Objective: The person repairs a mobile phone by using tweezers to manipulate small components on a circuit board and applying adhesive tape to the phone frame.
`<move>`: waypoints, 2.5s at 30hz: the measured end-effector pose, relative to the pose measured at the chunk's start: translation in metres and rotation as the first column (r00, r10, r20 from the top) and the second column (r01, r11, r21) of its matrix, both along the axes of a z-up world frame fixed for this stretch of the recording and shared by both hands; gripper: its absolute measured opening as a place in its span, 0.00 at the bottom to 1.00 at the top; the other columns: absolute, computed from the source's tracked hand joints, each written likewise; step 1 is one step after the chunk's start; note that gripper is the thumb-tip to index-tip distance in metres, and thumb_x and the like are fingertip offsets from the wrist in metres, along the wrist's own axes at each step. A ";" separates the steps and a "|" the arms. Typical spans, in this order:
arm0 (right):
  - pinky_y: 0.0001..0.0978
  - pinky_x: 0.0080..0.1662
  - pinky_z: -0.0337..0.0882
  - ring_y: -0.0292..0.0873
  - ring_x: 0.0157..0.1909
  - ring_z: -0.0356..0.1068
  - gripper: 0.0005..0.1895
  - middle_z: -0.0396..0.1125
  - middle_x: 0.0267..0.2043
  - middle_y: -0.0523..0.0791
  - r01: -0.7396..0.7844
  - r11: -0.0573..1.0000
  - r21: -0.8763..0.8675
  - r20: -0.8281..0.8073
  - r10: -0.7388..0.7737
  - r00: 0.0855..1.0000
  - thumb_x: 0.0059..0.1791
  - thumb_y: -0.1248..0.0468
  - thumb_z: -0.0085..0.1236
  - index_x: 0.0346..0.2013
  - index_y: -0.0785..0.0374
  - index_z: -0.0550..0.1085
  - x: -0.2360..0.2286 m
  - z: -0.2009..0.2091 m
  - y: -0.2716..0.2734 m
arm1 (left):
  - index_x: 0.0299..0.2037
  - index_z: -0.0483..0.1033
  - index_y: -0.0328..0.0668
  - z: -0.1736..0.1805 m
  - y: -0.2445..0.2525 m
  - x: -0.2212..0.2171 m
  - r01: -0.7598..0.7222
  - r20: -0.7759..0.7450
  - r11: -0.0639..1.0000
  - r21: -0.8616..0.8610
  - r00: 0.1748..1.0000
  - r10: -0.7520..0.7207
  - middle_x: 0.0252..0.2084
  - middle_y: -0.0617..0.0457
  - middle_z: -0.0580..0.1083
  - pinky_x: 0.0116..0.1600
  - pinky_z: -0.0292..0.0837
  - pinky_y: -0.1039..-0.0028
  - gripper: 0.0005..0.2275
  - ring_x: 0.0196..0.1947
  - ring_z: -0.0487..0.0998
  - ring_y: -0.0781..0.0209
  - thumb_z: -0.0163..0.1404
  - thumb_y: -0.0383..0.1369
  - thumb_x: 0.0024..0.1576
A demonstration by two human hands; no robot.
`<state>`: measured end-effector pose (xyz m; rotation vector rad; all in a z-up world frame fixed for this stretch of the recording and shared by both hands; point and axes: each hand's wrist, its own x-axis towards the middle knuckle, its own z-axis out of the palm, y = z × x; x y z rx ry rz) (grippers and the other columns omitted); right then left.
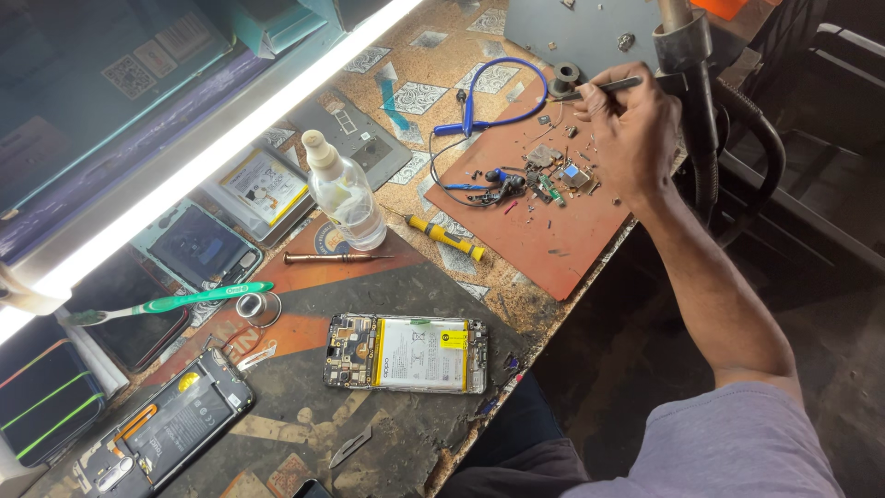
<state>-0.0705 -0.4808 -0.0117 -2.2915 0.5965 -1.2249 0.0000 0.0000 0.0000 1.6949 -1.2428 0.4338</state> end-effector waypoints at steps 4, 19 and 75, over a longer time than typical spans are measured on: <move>0.35 0.41 0.81 0.46 0.38 0.82 0.04 0.75 0.36 0.56 -0.249 0.928 0.276 0.319 0.155 0.935 0.59 0.72 0.57 0.42 0.73 0.72 0.003 0.008 0.005 | 0.58 0.74 0.36 -0.003 -0.022 0.011 0.004 -0.007 1.000 -0.005 1.000 -0.004 0.54 0.46 0.78 0.60 0.68 0.60 0.21 0.53 0.78 0.50 0.60 0.41 0.60; 0.37 0.41 0.82 0.45 0.36 0.77 0.05 0.71 0.38 0.57 -0.388 0.786 0.481 0.434 0.171 0.885 0.59 0.75 0.59 0.45 0.73 0.70 -0.061 0.004 0.131 | 0.57 0.75 0.36 -0.009 -0.058 0.029 -0.044 -0.047 0.998 0.042 0.998 0.046 0.53 0.47 0.78 0.59 0.69 0.61 0.21 0.53 0.78 0.50 0.60 0.40 0.60; 0.27 0.31 0.73 0.34 0.29 0.75 0.08 0.75 0.34 0.45 -0.845 0.471 0.253 -0.082 0.881 0.467 0.47 0.71 0.64 0.40 0.64 0.78 -0.039 -0.002 0.387 | 0.56 0.69 0.35 -0.042 0.116 -0.071 -0.271 -0.022 0.954 -0.130 0.962 0.270 0.45 0.53 0.82 0.50 0.78 0.70 0.22 0.45 0.85 0.61 0.67 0.24 0.55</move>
